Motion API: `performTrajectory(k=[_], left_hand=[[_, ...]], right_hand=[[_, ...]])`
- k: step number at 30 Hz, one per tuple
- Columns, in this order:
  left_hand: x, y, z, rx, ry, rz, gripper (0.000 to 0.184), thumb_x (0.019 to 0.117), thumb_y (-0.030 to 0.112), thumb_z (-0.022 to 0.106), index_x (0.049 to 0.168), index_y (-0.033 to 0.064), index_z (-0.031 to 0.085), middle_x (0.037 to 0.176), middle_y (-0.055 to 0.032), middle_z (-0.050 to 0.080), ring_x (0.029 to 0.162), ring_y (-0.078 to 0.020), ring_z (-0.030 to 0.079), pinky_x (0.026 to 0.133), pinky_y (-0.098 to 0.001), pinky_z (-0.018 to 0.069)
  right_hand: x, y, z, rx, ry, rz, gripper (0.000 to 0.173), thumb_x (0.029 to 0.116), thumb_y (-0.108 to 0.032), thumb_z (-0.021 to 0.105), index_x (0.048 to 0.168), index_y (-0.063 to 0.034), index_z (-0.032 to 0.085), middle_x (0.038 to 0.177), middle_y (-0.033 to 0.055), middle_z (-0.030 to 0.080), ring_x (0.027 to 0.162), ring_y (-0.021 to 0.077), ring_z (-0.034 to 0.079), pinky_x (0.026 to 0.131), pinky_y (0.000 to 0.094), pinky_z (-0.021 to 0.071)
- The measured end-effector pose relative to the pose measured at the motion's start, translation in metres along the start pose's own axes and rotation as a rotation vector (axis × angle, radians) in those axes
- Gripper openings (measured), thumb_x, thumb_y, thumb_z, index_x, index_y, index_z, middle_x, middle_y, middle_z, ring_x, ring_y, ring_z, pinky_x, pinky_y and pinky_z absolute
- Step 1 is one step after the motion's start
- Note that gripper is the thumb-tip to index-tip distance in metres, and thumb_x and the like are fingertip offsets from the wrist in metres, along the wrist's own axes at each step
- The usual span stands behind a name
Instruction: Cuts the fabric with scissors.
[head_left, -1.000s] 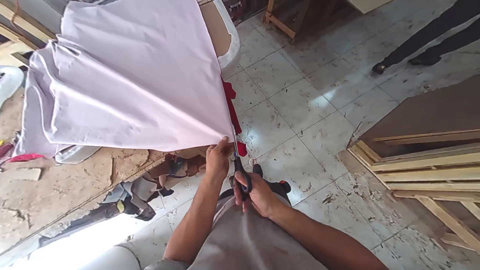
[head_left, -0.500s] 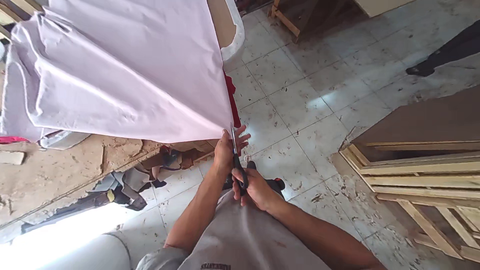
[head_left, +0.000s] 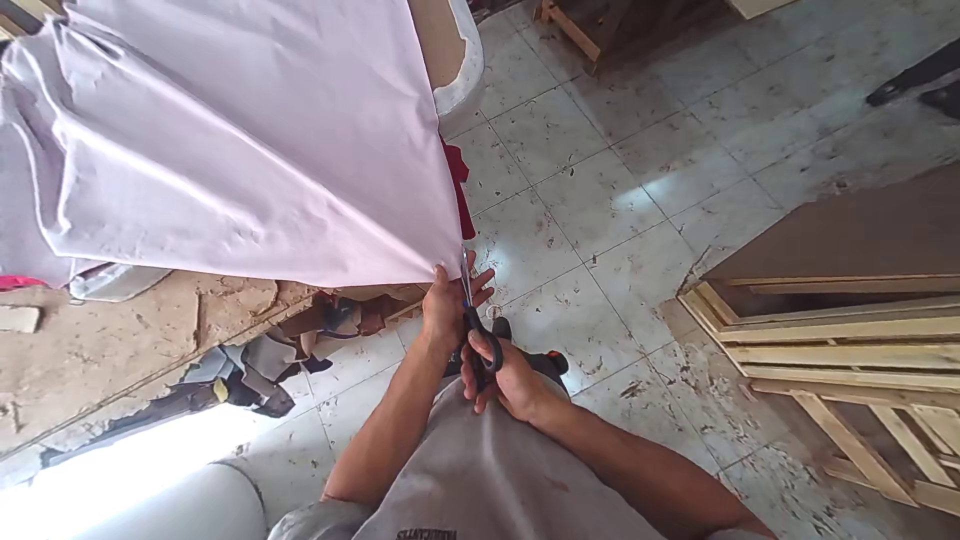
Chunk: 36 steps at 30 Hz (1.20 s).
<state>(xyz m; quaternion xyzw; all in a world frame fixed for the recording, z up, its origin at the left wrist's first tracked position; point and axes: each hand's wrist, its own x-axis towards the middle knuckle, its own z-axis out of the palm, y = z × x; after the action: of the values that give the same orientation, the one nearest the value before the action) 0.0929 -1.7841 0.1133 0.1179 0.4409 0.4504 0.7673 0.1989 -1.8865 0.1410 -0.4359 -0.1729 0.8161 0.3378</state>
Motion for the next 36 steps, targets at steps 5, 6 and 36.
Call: performTrajectory(k=[5,6,36], left_hand=[[-0.001,0.0,0.002,0.036,-0.005,0.005,0.067,0.111,0.046,0.003,0.156,0.0048,0.03,0.151,-0.0173,0.052,0.119,-0.0281,0.067,0.095,-0.041,0.0576],[-0.002,0.001,0.003,0.057,0.007,-0.016,0.065,0.1116,0.045,0.005,0.156,0.0049,0.031,0.149,-0.0171,0.054,0.12,-0.0278,0.066,0.097,-0.0413,0.0567],[0.013,-0.028,-0.034,-0.046,-0.05,0.228,0.037,0.1128,0.02,0.03,0.098,0.0047,0.059,0.076,-0.0019,0.065,0.069,-0.0103,0.064,0.071,-0.0282,0.0572]], right_hand=[[0.002,-0.002,0.001,0.023,0.019,-0.003,0.046,0.112,-0.041,0.034,0.096,-0.0057,0.059,0.068,0.0038,0.064,0.056,0.014,0.067,0.045,0.028,0.0557],[0.002,-0.002,0.001,0.022,0.028,-0.009,0.045,0.112,-0.041,0.035,0.096,-0.0058,0.059,0.067,0.0037,0.064,0.055,0.0135,0.066,0.044,0.0274,0.0551],[0.087,-0.099,0.025,-0.281,0.219,-0.119,0.048,0.1106,-0.042,0.041,0.086,-0.0049,0.058,0.058,0.0012,0.057,0.042,0.0072,0.053,0.034,0.0206,0.0401]])
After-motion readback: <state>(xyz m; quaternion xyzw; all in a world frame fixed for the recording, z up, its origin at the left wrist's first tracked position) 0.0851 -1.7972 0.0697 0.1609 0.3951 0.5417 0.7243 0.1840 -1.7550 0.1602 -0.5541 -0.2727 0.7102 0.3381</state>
